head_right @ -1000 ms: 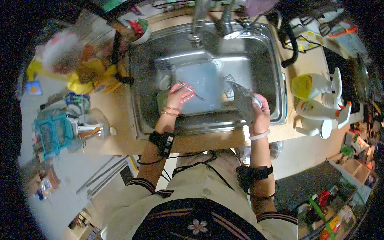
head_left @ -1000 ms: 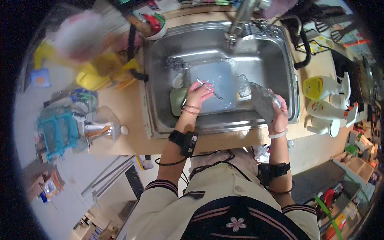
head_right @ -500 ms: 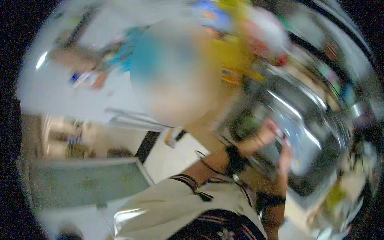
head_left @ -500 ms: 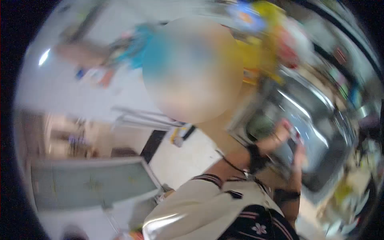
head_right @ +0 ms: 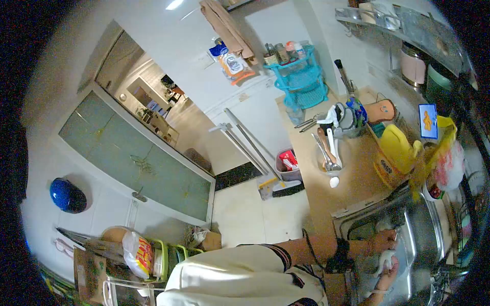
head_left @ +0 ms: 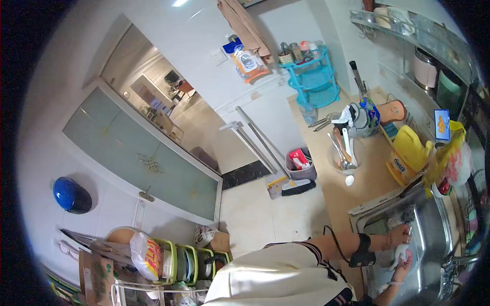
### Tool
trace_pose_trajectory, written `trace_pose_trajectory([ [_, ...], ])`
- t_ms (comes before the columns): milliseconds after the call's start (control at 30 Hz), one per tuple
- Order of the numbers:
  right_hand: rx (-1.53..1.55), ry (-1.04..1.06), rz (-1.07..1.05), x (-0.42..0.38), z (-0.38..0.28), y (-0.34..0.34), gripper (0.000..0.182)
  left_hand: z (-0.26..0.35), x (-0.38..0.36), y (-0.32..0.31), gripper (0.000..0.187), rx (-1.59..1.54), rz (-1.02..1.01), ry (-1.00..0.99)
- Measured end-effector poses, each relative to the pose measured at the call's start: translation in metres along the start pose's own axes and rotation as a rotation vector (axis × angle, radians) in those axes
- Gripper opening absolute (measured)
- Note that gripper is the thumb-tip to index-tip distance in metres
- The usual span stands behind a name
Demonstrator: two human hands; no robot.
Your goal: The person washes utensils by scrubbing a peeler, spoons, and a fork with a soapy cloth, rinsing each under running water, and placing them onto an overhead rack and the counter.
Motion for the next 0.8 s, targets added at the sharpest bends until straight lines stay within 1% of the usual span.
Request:
trace_pose_trajectory([
  [33,0.037,-0.002,0.008,-0.007,-0.011,-0.005,0.033,-0.001,0.0,0.0,0.015,0.001,-0.022,0.035],
  [67,0.073,-0.031,-0.025,-0.011,-0.022,-0.009,0.03,-0.002,-0.001,-0.002,0.015,-0.001,-0.046,0.073],
  [100,0.065,-0.017,-0.06,-0.011,-0.025,-0.01,0.028,-0.003,-0.002,-0.004,0.015,-0.003,-0.07,0.111],
  [167,0.05,0.009,-0.133,-0.008,-0.024,-0.011,0.023,-0.005,-0.004,0.001,0.017,-0.014,0.043,0.141],
  [200,-0.16,-0.053,-0.107,-0.004,-0.018,-0.003,0.02,-0.008,-0.008,0.002,0.018,-0.021,0.101,0.159],
  [233,-0.369,-0.113,-0.078,0.003,-0.012,0.007,0.018,-0.007,-0.01,0.004,0.018,0.149,0.131,0.048],
  [300,-0.433,-0.084,-0.026,0.005,-0.005,0.014,0.013,-0.006,-0.014,0.005,0.02,0.485,0.191,-0.182],
  [367,-0.136,0.094,0.017,-0.004,-0.014,-0.003,0.01,-0.029,-0.001,0.007,0.021,0.325,0.135,-0.271],
  [400,-0.029,0.075,0.013,-0.006,-0.015,-0.007,0.01,-0.027,0.0,0.007,0.021,0.241,0.107,-0.311],
  [433,0.076,0.054,0.009,-0.008,-0.017,-0.01,0.009,-0.038,0.001,0.007,0.02,0.001,0.136,-0.127],
  [467,0.184,0.035,0.007,-0.008,-0.016,-0.012,0.009,-0.032,-0.001,0.004,0.019,-0.236,0.16,0.058],
  [533,0.087,0.036,-0.072,-0.003,-0.015,-0.006,0.009,-0.031,-0.003,0.002,0.018,-0.429,0.16,0.238],
  [667,-0.153,0.046,-0.152,0.002,-0.023,0.001,0.01,-0.039,-0.009,0.008,0.015,-0.277,0.081,0.22],
  [700,-0.114,0.04,-0.144,-0.002,-0.023,0.0,0.01,-0.039,-0.009,0.008,0.014,-0.238,0.062,0.216],
  [733,-0.075,0.036,-0.137,-0.01,-0.022,-0.003,0.011,-0.034,-0.013,0.009,0.014,-0.08,0.115,0.079],
  [767,-0.036,0.032,-0.129,-0.02,-0.037,-0.017,0.011,0.014,-0.029,0.005,0.014,0.078,0.168,-0.059],
  [800,0.06,0.016,-0.104,-0.026,-0.038,-0.021,0.011,0.016,-0.028,0.005,0.014,0.064,0.156,-0.039],
])
Point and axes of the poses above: each hand's wrist, its own x-axis towards the middle knuckle, its own y-axis out of the back of the hand, z = x × y, the point moved 5 cm from there along x, towards the middle knuckle, and after that the axes turned 7 degrees about -z, right-handed, at the moved point
